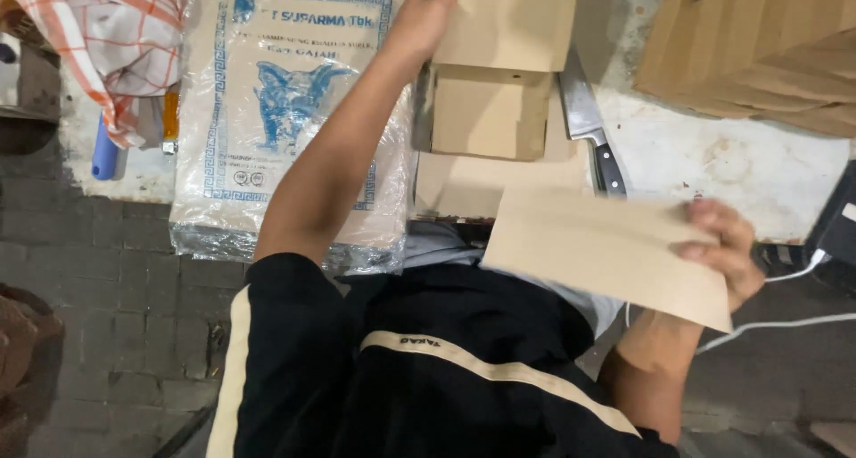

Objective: Cutting paper sheets from a stack and using them to line the interior of cardboard boxes.

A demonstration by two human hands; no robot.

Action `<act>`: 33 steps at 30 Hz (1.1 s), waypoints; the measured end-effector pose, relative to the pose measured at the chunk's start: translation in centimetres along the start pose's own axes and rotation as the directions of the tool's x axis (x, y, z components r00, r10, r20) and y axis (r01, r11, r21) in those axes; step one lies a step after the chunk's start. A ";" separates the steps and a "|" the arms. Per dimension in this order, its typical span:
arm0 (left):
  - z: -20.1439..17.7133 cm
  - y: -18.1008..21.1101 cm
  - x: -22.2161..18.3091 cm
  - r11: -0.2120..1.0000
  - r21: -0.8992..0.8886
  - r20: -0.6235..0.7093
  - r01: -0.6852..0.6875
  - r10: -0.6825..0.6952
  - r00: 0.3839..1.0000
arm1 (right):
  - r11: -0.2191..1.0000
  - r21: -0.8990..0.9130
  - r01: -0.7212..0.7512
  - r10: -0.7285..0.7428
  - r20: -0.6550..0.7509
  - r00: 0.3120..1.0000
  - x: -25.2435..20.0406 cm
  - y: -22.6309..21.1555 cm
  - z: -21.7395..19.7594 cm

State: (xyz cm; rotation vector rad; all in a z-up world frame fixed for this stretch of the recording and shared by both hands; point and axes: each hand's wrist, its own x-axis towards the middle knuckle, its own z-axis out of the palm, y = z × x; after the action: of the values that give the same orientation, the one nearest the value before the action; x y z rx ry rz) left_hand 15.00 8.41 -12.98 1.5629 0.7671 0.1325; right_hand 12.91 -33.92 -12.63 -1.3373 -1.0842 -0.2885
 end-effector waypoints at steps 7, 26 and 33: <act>-0.7 2.0 -12.0 0.792 0.089 0.114 -0.603 0.594 0.797 | 0.718 0.569 -0.400 0.627 -0.280 0.727 1.0 2.4 4.3; -0.2 -2.2 -13.1 0.918 -0.202 0.131 -0.341 0.370 0.920 | 0.947 -0.006 -0.321 0.320 -0.082 0.944 5.2 4.3 7.1; -2.4 -1.3 -10.3 0.894 0.324 0.035 -0.310 0.316 0.948 | 0.820 -0.549 0.163 0.074 0.384 0.920 8.6 6.7 7.1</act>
State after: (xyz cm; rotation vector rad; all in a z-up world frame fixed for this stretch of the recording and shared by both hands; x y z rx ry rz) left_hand 5.36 4.86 -10.19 2.0006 0.5638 0.2680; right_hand 18.91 -22.37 -11.37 -1.9739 -1.4348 -0.4178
